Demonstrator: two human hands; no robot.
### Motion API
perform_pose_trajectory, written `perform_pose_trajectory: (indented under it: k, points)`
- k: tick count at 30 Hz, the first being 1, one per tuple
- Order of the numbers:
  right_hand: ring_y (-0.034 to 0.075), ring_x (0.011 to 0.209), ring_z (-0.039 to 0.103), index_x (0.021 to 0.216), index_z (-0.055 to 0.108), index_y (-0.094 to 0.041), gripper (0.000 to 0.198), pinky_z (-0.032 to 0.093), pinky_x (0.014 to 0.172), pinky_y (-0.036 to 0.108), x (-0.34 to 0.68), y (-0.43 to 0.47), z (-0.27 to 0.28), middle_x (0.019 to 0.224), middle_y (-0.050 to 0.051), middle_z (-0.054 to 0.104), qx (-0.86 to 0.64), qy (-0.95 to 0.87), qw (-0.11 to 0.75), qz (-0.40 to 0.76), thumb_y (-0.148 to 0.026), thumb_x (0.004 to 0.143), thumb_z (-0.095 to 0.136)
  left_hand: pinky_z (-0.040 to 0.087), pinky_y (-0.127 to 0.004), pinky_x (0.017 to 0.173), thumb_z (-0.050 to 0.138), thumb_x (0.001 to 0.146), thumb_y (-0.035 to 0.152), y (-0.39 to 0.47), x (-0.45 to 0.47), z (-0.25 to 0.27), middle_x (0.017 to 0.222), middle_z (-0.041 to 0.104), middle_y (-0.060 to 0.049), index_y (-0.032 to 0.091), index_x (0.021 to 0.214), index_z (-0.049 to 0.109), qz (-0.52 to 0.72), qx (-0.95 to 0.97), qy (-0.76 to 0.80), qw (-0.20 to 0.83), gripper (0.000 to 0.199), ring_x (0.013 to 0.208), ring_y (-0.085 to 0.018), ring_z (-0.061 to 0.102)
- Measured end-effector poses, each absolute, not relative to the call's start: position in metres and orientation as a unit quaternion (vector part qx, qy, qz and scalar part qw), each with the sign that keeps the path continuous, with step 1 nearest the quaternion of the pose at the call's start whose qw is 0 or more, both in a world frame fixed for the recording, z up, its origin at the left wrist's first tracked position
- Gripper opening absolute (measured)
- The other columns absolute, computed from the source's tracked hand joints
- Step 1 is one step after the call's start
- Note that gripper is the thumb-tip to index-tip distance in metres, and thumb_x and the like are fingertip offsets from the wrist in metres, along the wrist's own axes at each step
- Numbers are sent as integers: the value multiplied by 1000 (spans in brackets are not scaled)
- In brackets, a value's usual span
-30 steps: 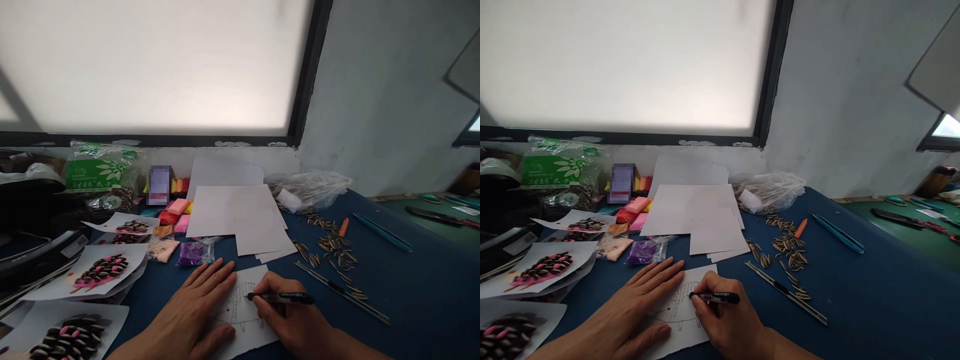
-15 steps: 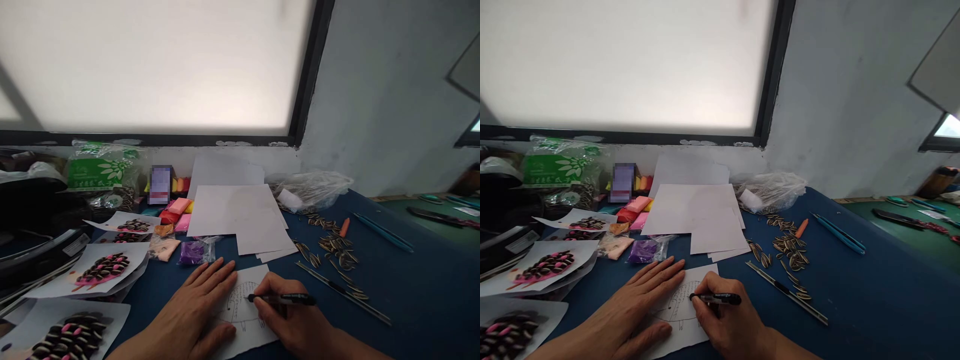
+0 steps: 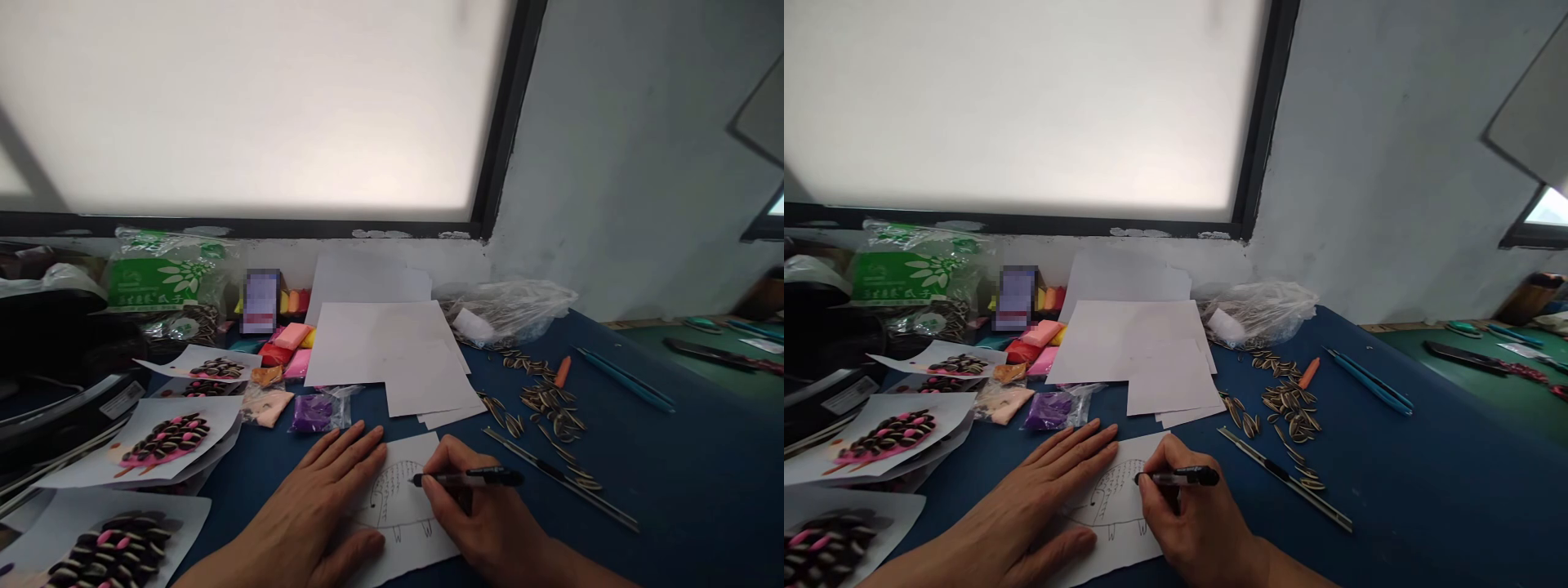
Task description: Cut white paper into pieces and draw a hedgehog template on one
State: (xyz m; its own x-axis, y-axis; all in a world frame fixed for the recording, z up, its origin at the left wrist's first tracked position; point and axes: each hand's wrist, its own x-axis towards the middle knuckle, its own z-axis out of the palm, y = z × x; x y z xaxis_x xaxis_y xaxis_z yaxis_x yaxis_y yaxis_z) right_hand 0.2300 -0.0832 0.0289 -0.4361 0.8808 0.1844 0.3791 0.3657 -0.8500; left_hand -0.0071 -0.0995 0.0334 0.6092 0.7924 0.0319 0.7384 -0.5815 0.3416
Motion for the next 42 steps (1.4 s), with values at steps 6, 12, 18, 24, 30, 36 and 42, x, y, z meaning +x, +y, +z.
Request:
perform_pose_trajectory:
  k: [6,12,18,24,30,36,42]
  points:
    - [13,52,40,79,49,-20,16,33,49,25,229,-82,30,63,-3,47,-405,-765,316,388,-31,91,48,24,-62,113,54,97,51,-98,-7,31,158,24,-10,17,153,37,90,885,428,158,67,144,-39,21]
    - [14,52,43,79,49,-21,14,34,49,26,229,-82,30,63,-3,48,-399,-769,317,386,-30,90,47,24,-59,114,54,98,52,-97,-8,28,158,25,-8,20,153,36,104,887,425,148,66,145,-36,22]
    - [14,52,42,79,46,-22,15,34,50,26,230,-82,27,62,-3,48,-406,-768,319,379,-31,91,46,24,-61,114,54,98,51,-97,-8,29,158,24,-10,18,153,36,92,888,424,150,66,144,-37,22]
    - [14,53,43,79,47,-21,14,34,50,25,229,-82,29,63,-2,49,-394,-774,309,386,-30,90,47,25,-60,114,55,97,52,-96,-10,25,158,27,-8,24,154,35,122,886,419,157,66,144,-37,24]
    - [14,52,43,78,47,-21,14,33,49,25,229,-83,29,62,-3,48,-398,-774,310,383,-29,89,48,25,-57,115,55,98,51,-98,-11,26,159,26,-8,23,154,35,116,888,419,149,66,145,-36,23]
    - [12,52,39,79,48,-21,15,32,48,25,229,-84,33,63,-4,44,-405,-755,320,403,-32,90,50,25,-56,115,57,98,51,-99,-13,25,159,25,-4,30,155,30,144,887,413,148,66,145,-34,24]
    - [13,54,41,79,46,-22,17,33,47,24,231,-84,33,65,-4,45,-421,-743,345,389,-32,93,46,27,-55,115,57,99,49,-99,-14,25,159,25,-2,34,155,28,150,884,416,150,65,144,-34,23]
